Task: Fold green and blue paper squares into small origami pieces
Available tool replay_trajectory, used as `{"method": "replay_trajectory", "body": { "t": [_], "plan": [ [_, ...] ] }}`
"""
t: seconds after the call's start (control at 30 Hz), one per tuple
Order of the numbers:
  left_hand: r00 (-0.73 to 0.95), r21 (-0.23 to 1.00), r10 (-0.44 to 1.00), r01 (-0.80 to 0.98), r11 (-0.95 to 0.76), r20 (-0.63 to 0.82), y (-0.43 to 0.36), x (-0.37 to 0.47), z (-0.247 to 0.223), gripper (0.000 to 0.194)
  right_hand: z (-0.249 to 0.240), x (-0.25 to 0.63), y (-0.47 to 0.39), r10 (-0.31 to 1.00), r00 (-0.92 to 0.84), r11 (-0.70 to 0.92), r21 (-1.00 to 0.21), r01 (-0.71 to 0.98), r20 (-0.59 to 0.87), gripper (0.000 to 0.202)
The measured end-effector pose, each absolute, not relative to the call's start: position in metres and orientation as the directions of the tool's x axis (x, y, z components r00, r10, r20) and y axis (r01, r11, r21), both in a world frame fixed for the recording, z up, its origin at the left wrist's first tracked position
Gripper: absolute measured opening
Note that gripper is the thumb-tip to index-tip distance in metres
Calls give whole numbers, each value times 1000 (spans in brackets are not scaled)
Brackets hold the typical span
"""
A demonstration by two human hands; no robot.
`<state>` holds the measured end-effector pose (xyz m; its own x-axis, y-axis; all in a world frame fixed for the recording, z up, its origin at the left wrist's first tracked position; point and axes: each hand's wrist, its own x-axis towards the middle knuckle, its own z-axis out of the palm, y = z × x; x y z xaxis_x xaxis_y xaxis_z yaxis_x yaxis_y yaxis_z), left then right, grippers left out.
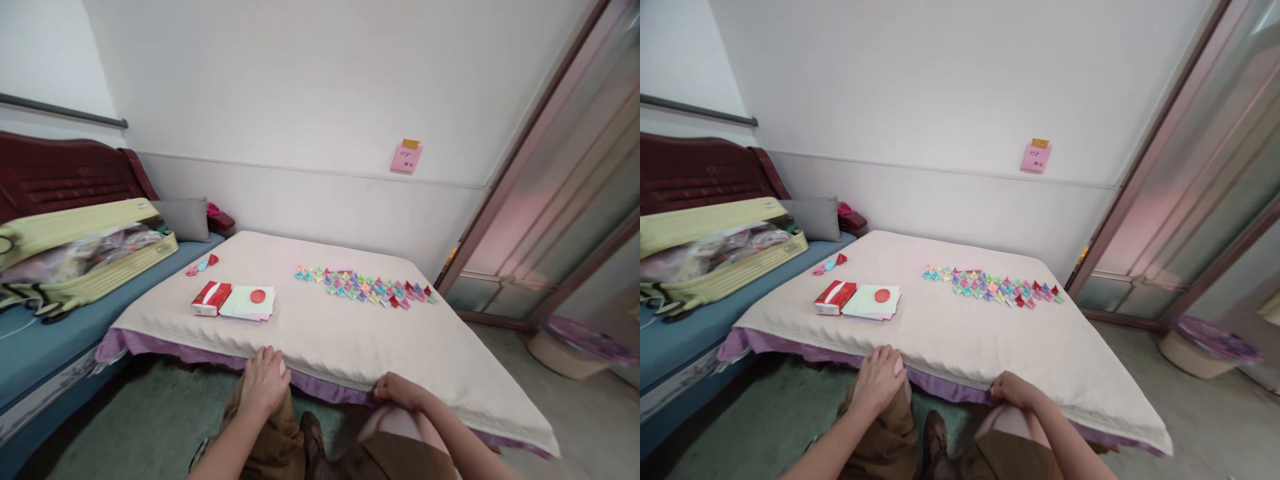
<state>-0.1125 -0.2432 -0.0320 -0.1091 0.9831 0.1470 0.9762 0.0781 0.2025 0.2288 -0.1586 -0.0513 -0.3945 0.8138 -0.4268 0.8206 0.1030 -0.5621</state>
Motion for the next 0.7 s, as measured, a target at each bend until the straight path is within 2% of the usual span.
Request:
{"method": "replay_trajectory", "body": {
  "t": [0.2,0.43,0.6,0.7],
  "plan": [
    [-98,184,982,981,68,160,-244,-112,-28,36,-45,263,-172,865,-349,78,-591,803,-361,26],
    [-86,171,979,984,54,187,-247,-112,-28,35,-59,271,-179,934,-203,-1,-573,820,-293,27],
    [-87,169,978,984,55,190,-248,-113,-32,38,-71,284,-186,961,-110,-56,-570,820,-253,19],
    [-97,177,978,982,64,186,-247,-113,-33,40,-77,291,-190,966,-22,-139,-589,796,-257,27]
  ]
}}
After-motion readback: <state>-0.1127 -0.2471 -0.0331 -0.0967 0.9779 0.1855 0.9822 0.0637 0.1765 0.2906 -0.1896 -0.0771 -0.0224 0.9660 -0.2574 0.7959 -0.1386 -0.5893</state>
